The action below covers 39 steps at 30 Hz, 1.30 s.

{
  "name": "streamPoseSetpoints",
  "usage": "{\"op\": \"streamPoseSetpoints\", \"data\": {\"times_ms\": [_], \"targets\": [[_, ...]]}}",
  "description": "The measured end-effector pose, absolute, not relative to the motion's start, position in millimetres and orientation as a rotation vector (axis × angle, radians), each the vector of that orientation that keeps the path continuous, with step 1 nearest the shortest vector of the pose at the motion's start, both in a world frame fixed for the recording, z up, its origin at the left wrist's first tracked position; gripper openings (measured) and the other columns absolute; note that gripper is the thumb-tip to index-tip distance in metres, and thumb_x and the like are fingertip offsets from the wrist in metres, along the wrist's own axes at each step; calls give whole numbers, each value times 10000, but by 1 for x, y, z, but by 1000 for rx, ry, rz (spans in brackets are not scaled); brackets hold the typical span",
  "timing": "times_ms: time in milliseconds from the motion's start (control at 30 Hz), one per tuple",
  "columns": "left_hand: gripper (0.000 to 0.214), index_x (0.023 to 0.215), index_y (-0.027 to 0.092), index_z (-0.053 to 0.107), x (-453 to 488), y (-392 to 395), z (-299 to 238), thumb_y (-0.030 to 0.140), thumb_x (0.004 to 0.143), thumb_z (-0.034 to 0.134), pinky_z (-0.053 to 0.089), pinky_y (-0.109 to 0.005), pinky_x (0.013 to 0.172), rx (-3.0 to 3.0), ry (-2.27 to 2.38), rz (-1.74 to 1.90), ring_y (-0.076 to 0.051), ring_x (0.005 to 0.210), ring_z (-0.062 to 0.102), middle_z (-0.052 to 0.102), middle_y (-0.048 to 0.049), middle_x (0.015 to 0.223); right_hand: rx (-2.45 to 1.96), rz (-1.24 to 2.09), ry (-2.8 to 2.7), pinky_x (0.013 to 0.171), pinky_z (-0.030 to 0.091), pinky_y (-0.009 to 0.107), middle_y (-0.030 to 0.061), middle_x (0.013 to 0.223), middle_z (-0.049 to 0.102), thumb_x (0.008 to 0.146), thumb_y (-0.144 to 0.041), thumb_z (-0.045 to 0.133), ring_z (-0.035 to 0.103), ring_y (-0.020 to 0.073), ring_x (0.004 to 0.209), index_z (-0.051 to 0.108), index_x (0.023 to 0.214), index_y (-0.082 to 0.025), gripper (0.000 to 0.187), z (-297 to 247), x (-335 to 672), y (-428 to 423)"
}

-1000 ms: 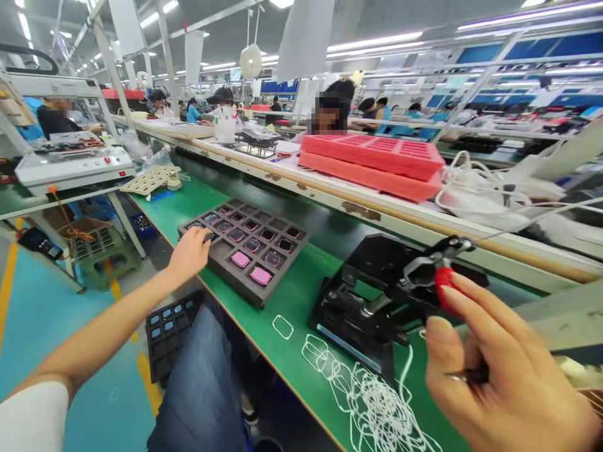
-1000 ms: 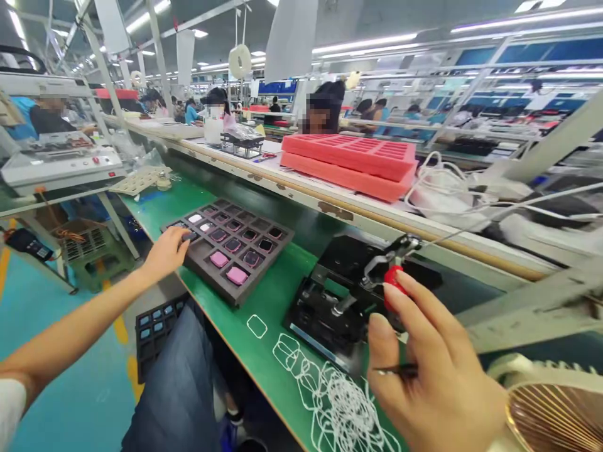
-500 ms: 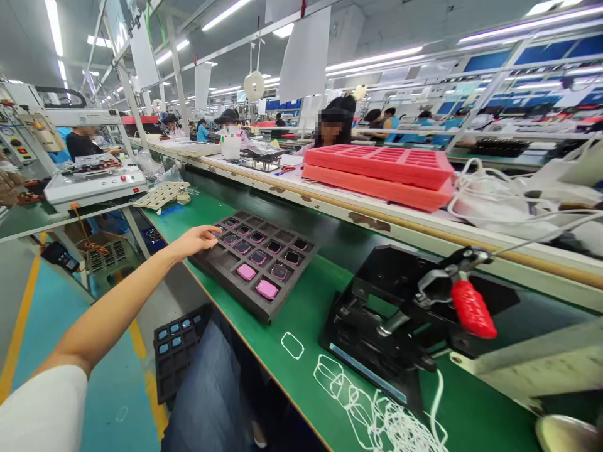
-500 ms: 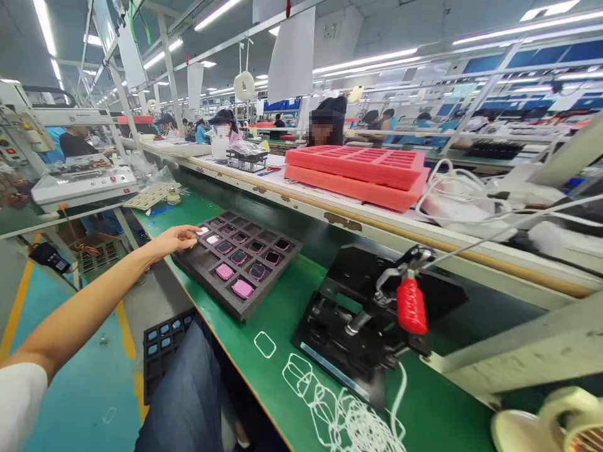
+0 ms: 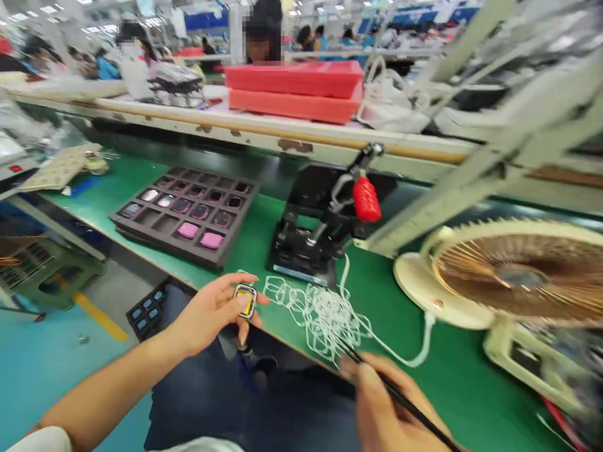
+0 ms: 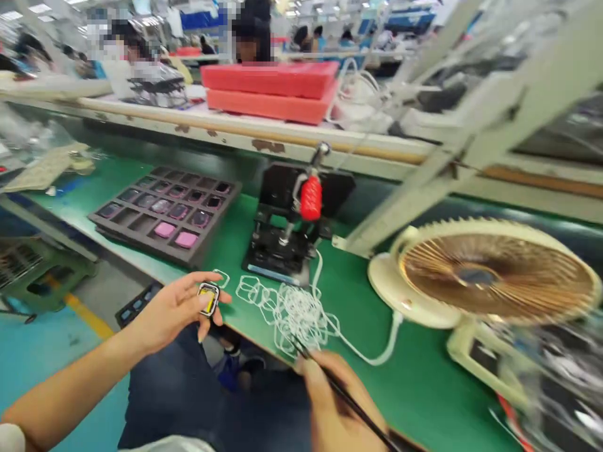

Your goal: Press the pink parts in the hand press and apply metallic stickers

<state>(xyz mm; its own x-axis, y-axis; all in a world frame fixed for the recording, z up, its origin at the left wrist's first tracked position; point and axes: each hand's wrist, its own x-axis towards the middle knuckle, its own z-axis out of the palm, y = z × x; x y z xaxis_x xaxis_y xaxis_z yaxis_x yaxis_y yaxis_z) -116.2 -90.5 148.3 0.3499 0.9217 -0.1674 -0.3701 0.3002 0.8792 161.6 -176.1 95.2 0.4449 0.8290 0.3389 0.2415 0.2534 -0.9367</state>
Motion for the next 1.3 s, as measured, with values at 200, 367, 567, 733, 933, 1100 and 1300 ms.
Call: {"op": "streamPoseSetpoints", "data": {"times_ms": [200, 367, 567, 733, 933, 1100, 1300], "targets": [[436, 1302, 188, 660, -63, -118, 142, 437, 964, 775, 610, -295, 656, 923, 768, 727, -161, 730, 737, 765, -65, 990, -931, 443, -1532, 1022, 635, 516, 110, 1284, 752, 939, 13, 699, 735, 300, 1190, 774, 1277, -244, 431, 98, 123, -170], [529, 1339, 209, 652, -57, -124, 141, 522, 934, 783, 589, -306, 709, 980, 825, 683, -166, 774, 739, 758, -75, 1062, -899, 461, -1561, 1045, 635, 581, 123, 1270, 763, 910, 79, 694, 722, 344, 1237, 748, 1315, -204, 497, 88, 128, -175], [566, 1347, 203, 640, -54, -124, 141, 567, 930, 762, 595, -334, 738, 1013, 873, 648, -179, 783, 732, 747, -78, 1048, -903, 474, -1592, 1032, 651, 567, 122, 1267, 765, 913, 74, 705, 721, 348, 1241, 755, 1304, -195, 478, 84, 133, -177], [500, 1384, 215, 643, -54, -125, 141, 502, 979, 706, 598, -360, 761, 1135, 962, 607, -187, 776, 725, 755, -76, 1040, -894, 440, -1662, 1058, 647, 557, 120, 1303, 751, 919, 85, 700, 700, 338, 1279, 740, 1331, -186, 495, 86, 136, -176], [442, 1318, 225, 697, -51, -122, 136, 443, 942, 778, 596, -333, 819, 996, 882, 676, -227, 973, 742, 776, -95, 1123, -857, 298, -1754, 1073, 638, 606, 127, 1369, 725, 960, 40, 690, 674, 351, 1324, 721, 1375, -194, 477, 74, 134, -175], [410, 1265, 226, 738, -52, -118, 128, 354, 894, 857, 590, -309, 821, 805, 848, 725, -203, 937, 747, 783, -79, 1093, -889, 239, -1665, 1012, 674, 608, 101, 1326, 752, 970, 4, 700, 718, 349, 1258, 721, 1383, -256, 488, 66, 129, -173], [346, 1251, 173, 748, -54, -112, 127, 259, 922, 814, 612, -404, 876, 521, 703, 757, -285, 1012, 777, 777, -174, 1231, -971, 161, -1454, 949, 691, 626, 81, 1323, 754, 918, 64, 689, 751, 361, 1191, 754, 1298, -268, 509, 64, 127, -181]]}}
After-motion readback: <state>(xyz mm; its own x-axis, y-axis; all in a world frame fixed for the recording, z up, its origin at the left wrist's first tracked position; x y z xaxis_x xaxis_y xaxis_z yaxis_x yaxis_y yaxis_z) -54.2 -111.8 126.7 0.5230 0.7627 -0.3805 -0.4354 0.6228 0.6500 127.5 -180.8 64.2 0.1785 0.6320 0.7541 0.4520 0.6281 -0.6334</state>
